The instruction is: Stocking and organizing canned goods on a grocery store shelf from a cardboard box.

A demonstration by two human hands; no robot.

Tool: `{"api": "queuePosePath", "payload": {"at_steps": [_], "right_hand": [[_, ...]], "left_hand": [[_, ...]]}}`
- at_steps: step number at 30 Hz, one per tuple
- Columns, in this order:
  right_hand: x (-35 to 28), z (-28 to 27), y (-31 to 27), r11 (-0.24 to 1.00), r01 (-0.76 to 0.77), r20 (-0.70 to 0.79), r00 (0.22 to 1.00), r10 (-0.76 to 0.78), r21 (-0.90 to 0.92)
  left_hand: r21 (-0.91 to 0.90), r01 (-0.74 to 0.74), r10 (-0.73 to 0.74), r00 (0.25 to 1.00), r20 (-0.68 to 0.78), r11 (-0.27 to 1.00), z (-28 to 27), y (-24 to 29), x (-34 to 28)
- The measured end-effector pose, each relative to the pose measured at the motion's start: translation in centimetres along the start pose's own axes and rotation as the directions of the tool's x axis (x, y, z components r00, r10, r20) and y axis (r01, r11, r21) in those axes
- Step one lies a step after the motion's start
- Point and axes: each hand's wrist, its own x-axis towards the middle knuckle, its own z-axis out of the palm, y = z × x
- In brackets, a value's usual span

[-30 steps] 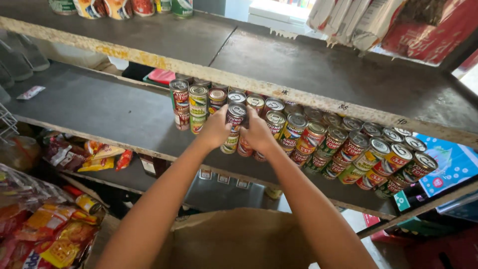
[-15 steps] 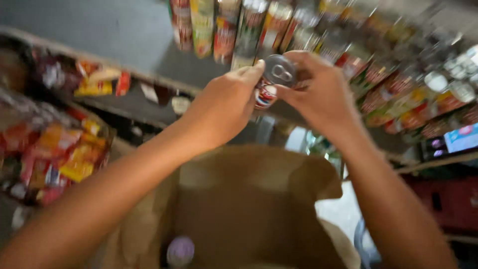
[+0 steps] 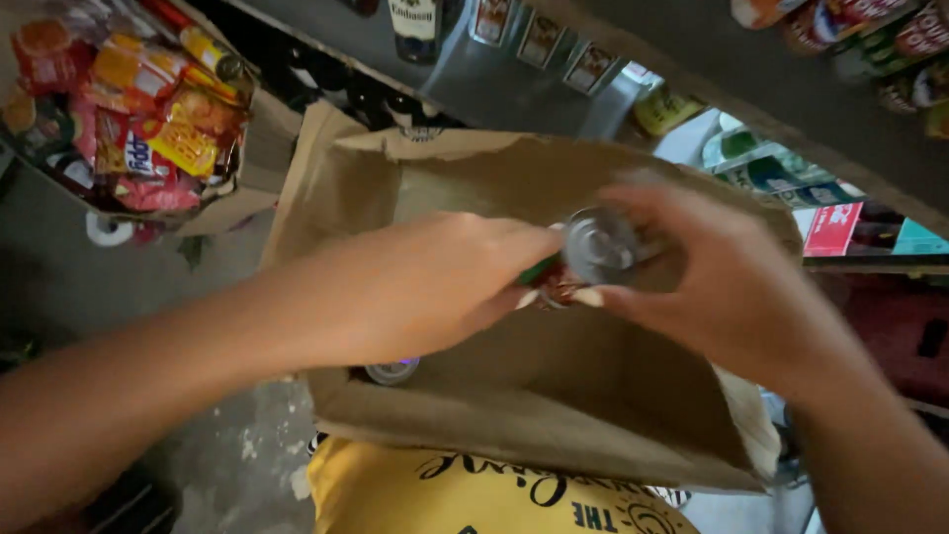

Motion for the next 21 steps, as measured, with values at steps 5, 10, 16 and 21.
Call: {"api": "queuePosePath", "payload": {"at_steps": [5, 10, 16, 21], "right_hand": [[0.8, 5.1, 0.7, 0.996, 0.088, 0.090, 0.992, -0.085, -0.030], [0.8, 9.5, 1.0, 0.986, 0.105, 0.254, 0.965, -0.070, -0.127], [0.4, 12.1, 2.5, 0.979, 0.203, 0.274, 0.943, -0.189, -0.022], [0.3, 12.4, 1.7, 0.983, 0.186, 0.319, 0.931, -0.176, -0.002]], "left_hand": [[0.081, 0.240, -0.253, 0.911, 0.325, 0.967, -0.2, -1.2, -1.3], [0.158, 0.259, -0.303, 0.803, 0.513, 0.953, 1.5, -3.6, -3.0], [0.398, 0.234, -0.431, 0.730, 0.530, 0.887, 2.8, -4.5, -4.4], [0.393, 0.222, -0.407, 0.772, 0.488, 0.892, 3.8, -5.2, -5.1]]}}
